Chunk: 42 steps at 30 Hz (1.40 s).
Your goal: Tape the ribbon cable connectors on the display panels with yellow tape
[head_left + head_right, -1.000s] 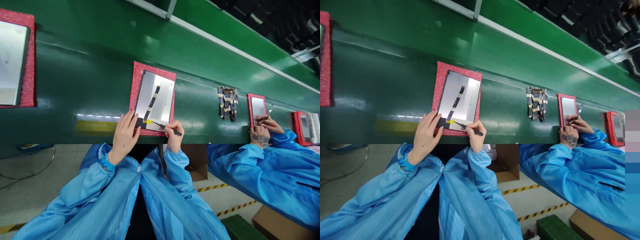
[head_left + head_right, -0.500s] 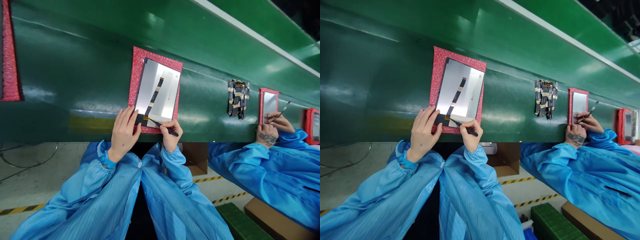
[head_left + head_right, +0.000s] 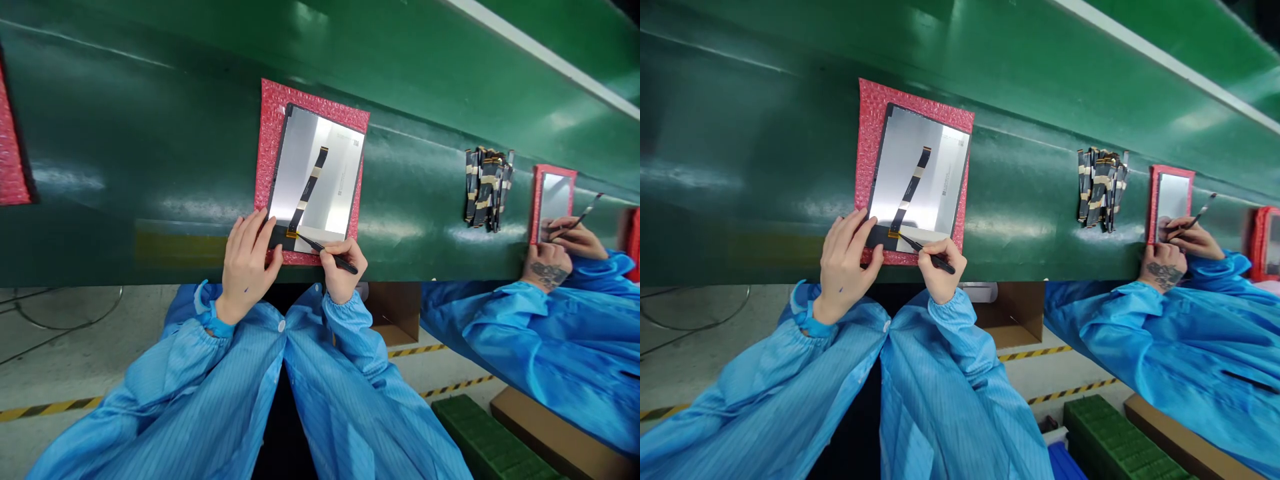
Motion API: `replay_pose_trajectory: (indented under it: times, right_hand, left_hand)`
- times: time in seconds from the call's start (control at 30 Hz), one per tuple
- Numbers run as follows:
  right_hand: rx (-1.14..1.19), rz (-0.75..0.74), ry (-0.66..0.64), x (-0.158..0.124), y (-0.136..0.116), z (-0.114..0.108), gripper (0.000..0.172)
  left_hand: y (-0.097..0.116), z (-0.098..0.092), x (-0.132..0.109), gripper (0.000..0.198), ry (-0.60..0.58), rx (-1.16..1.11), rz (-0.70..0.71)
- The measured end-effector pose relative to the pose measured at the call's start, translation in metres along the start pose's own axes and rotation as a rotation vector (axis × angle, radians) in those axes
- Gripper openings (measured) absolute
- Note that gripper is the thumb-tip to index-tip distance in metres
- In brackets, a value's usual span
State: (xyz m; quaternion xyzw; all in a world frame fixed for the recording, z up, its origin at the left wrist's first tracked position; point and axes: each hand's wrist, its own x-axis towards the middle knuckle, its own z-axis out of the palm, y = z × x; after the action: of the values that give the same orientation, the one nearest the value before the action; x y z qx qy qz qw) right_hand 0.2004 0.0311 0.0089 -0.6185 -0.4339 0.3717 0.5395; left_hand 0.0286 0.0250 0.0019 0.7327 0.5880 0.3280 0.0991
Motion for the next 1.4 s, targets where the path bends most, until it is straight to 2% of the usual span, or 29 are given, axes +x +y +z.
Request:
replay_pose_trajectory:
  times: [0.17, 0.27, 0.57, 0.7, 0.83, 0.93, 1.03, 1.13, 1.23, 1.4]
  right_hand:
    - [0.004, -0.010, -0.001, -0.001, 0.000, 0.000, 0.013]
    - [0.003, -0.010, -0.001, -0.001, 0.001, 0.000, 0.012]
    - [0.023, -0.056, 0.009, -0.001, 0.000, 0.001, 0.011]
    - [0.026, -0.071, 0.010, -0.001, -0.002, 0.002, 0.011]
    - [0.003, -0.082, 0.008, -0.002, -0.002, 0.002, 0.011]
    - [-0.035, -0.121, 0.114, 0.003, 0.000, -0.008, 0.013]
    - [-0.036, -0.138, 0.262, 0.012, 0.006, -0.029, 0.016]
    - [-0.038, -0.152, 0.335, 0.019, 0.014, -0.045, 0.018]
    - [-0.043, -0.166, 0.375, 0.020, 0.018, -0.048, 0.018]
    - [-0.041, -0.170, 0.403, 0.018, 0.019, -0.043, 0.019]
  left_hand:
    - [-0.002, -0.002, -0.004, 0.052, 0.103, -0.076, 0.081]
    - [-0.002, -0.005, -0.006, 0.057, 0.115, -0.094, 0.158]
    - [0.005, -0.009, -0.008, 0.070, -0.136, 0.010, 0.288]
    - [0.006, -0.008, -0.006, 0.072, -0.170, 0.063, 0.285]
    - [0.008, -0.006, -0.005, 0.072, -0.148, 0.107, 0.257]
    - [0.010, -0.002, -0.007, 0.069, -0.120, 0.128, 0.224]
    - [0.012, 0.000, -0.008, 0.063, -0.104, 0.153, 0.211]
    - [0.012, 0.001, -0.007, 0.055, -0.117, 0.162, 0.205]
    - [0.009, 0.001, -0.008, 0.056, -0.122, 0.078, 0.178]
    - [0.004, 0.002, -0.012, 0.062, -0.042, -0.045, 0.162]
